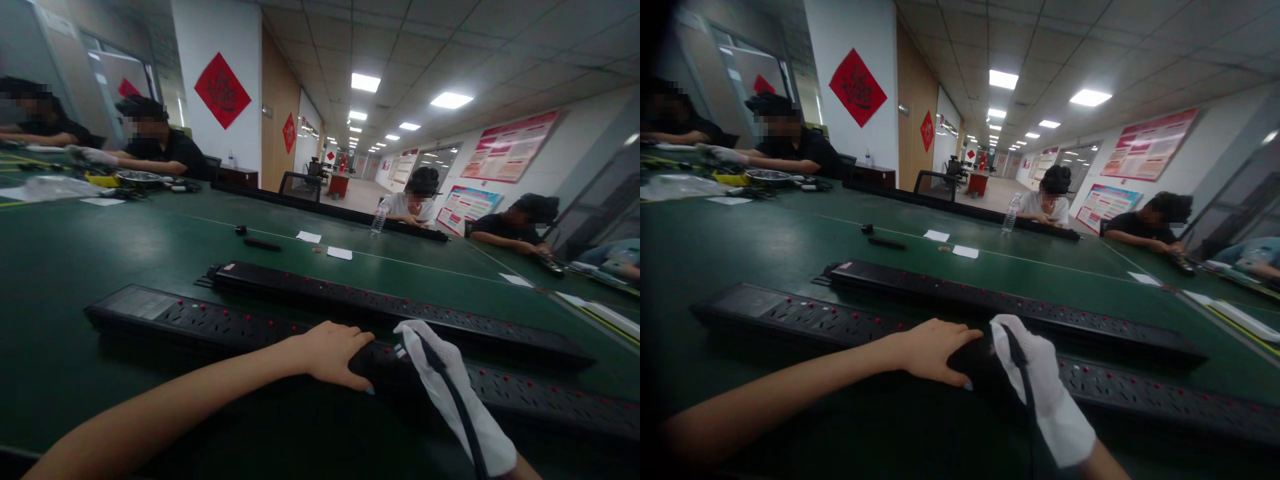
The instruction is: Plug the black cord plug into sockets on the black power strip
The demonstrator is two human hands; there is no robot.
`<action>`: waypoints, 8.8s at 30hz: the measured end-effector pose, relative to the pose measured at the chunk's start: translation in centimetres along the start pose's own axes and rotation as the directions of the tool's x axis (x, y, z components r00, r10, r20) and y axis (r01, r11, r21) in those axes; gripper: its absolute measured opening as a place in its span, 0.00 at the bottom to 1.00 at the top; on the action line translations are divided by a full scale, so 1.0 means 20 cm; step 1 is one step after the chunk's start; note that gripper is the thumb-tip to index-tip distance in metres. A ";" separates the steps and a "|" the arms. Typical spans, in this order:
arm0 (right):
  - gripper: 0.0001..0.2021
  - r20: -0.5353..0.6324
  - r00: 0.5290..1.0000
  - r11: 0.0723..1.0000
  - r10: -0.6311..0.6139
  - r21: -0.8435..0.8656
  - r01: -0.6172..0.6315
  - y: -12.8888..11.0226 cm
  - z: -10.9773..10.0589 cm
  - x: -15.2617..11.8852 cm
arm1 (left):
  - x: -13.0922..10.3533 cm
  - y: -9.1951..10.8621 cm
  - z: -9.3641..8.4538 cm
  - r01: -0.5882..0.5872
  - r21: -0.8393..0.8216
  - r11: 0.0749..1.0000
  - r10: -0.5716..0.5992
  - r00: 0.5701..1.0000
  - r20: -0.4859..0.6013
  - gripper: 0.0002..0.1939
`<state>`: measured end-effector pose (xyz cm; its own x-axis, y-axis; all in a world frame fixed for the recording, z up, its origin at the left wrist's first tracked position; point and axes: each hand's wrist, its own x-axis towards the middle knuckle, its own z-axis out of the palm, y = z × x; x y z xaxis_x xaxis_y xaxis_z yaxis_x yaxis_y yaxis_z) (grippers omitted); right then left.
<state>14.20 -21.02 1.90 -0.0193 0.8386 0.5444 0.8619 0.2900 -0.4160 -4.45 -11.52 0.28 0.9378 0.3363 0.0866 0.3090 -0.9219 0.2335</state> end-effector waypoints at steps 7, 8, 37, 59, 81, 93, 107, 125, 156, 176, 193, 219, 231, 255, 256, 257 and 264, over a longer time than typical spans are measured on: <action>0.15 0.305 0.945 0.897 -0.116 -0.376 0.232 -0.12 0.11 0.13 | 0.00 -0.01 0.00 -0.052 -0.009 0.999 0.052 0.999 -0.015 0.33; 0.16 0.321 0.939 0.887 -0.124 -0.387 0.250 -0.12 0.11 0.14 | -0.01 -0.01 0.00 -0.052 -0.011 0.999 0.052 0.999 -0.015 0.33; 0.11 0.397 0.895 0.910 -0.202 -0.263 0.322 0.02 0.16 0.05 | 0.01 0.00 0.01 0.027 0.024 0.999 -0.027 1.000 -0.013 0.33; 0.11 0.425 0.892 0.928 -0.152 -0.249 0.277 0.02 0.15 0.05 | 0.01 0.01 0.01 0.032 -0.015 0.999 -0.032 0.999 -0.013 0.34; 0.11 0.319 0.927 0.920 -0.195 -0.268 0.286 0.02 0.14 0.00 | 0.01 0.03 -0.02 0.023 0.023 0.999 -0.023 1.000 -0.001 0.36; 0.10 0.334 0.926 0.931 -0.175 -0.251 0.266 0.02 0.15 0.00 | 0.01 0.02 0.00 0.026 0.031 0.999 -0.026 1.000 0.005 0.43; 0.11 0.346 0.917 0.922 -0.201 -0.248 0.296 0.01 0.13 0.01 | 0.00 0.02 -0.01 0.030 0.019 0.999 -0.030 0.999 0.012 0.43; 0.10 0.358 0.914 0.936 -0.191 -0.214 0.279 -0.01 0.12 0.02 | 0.00 0.03 -0.01 0.022 -0.019 1.000 -0.023 0.998 -0.055 0.42; 0.07 0.352 0.913 0.918 -0.208 -0.250 0.306 0.01 0.14 0.01 | -0.01 0.04 0.04 -0.054 0.123 0.991 0.077 0.979 -0.187 0.25; 0.12 0.347 0.910 0.934 -0.224 -0.191 0.303 0.01 0.14 0.02 | -0.02 0.05 0.02 0.056 0.115 0.992 -0.034 0.982 -0.184 0.31; 0.07 0.376 0.905 0.943 -0.201 -0.175 0.282 0.03 0.17 0.03 | -0.01 0.05 0.04 0.076 0.100 0.992 -0.063 0.989 -0.135 0.38; 0.15 0.260 0.958 0.893 0.125 0.391 -0.222 -0.01 0.09 0.11 | -0.09 -0.18 -0.17 0.054 -0.081 0.995 -0.030 0.962 0.273 0.44; 0.17 0.319 0.939 0.935 -0.131 -0.276 0.224 -0.21 0.26 0.27 | -0.08 -0.24 -0.15 0.068 -0.275 0.959 0.025 0.947 0.322 0.44; 0.14 0.398 0.845 0.871 -0.359 -0.182 0.456 -0.14 0.30 0.21 | -0.06 -0.26 -0.12 0.081 -0.387 0.918 0.071 0.929 0.364 0.38; 0.14 0.377 0.853 0.874 -0.361 -0.182 0.451 -0.14 0.31 0.20 | -0.06 -0.26 -0.12 0.080 -0.389 0.918 0.075 0.927 0.367 0.37; 0.13 0.361 0.860 0.877 -0.362 -0.182 0.446 -0.14 0.31 0.20 | -0.06 -0.26 -0.12 0.081 -0.389 0.918 0.076 0.925 0.372 0.37; 0.13 0.387 0.860 0.882 -0.331 -0.197 0.428 -0.12 0.31 0.19 | -0.06 -0.23 -0.13 0.005 -0.304 0.953 0.091 0.950 0.300 0.34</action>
<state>8.92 -15.71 0.39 -0.4982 0.8043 0.3239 0.8518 0.5238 0.0093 -7.33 -7.13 1.61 0.9661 0.1783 -0.1869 0.2511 -0.8182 0.5172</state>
